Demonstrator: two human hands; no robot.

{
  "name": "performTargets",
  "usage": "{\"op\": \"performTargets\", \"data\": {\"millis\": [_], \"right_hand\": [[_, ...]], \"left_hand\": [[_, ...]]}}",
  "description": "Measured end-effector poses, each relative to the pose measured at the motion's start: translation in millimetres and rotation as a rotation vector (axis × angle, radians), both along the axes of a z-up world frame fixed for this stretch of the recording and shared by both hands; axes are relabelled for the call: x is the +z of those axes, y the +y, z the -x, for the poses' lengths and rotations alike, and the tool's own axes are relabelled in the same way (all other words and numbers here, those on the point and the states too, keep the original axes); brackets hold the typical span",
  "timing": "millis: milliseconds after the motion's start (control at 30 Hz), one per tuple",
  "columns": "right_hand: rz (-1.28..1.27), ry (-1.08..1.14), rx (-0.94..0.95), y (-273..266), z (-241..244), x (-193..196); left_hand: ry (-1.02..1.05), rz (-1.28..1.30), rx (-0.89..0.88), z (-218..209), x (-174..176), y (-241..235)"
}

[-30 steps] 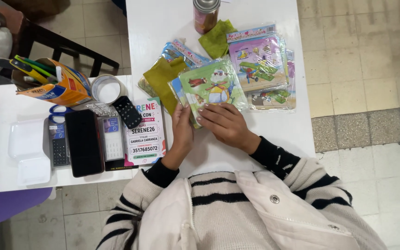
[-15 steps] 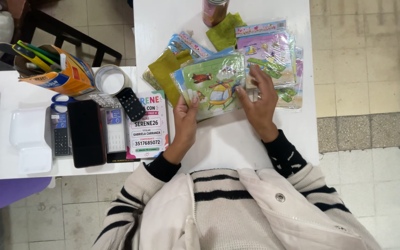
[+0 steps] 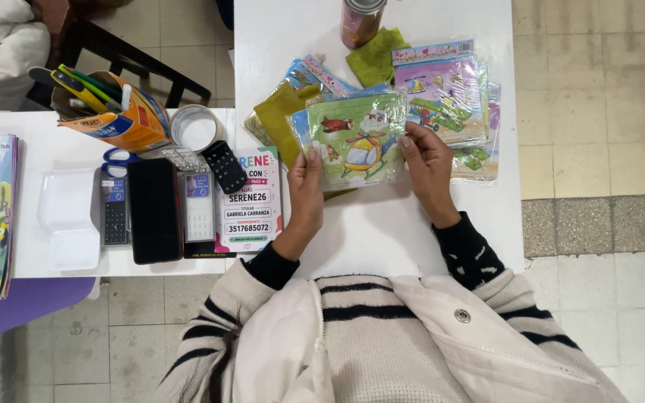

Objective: The person cleans a small toy puzzle with a cloth and then proceeds to unpack and assemble the puzzle pieces.

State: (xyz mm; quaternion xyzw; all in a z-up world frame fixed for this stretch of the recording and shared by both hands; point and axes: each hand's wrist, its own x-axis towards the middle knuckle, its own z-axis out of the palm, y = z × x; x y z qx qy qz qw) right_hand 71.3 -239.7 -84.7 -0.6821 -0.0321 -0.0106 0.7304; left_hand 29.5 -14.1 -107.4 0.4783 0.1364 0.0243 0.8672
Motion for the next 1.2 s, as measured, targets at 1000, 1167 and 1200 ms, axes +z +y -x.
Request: {"op": "performTargets", "data": {"millis": [1000, 1167, 1200], "right_hand": [[0.13, -0.033, -0.091, 0.8, 0.3, -14.9], [0.162, -0.056, -0.086, 1.2, -0.1, -11.0], [0.186, -0.064, -0.09, 1.7, -1.0, -11.0]], "left_hand": [[0.007, 0.032, 0.017, -1.9, -15.2, -0.6], [-0.014, 0.031, 0.005, -2.0, -4.0, -1.9], [-0.007, 0.031, 0.007, -2.8, -3.6, -1.5]]}}
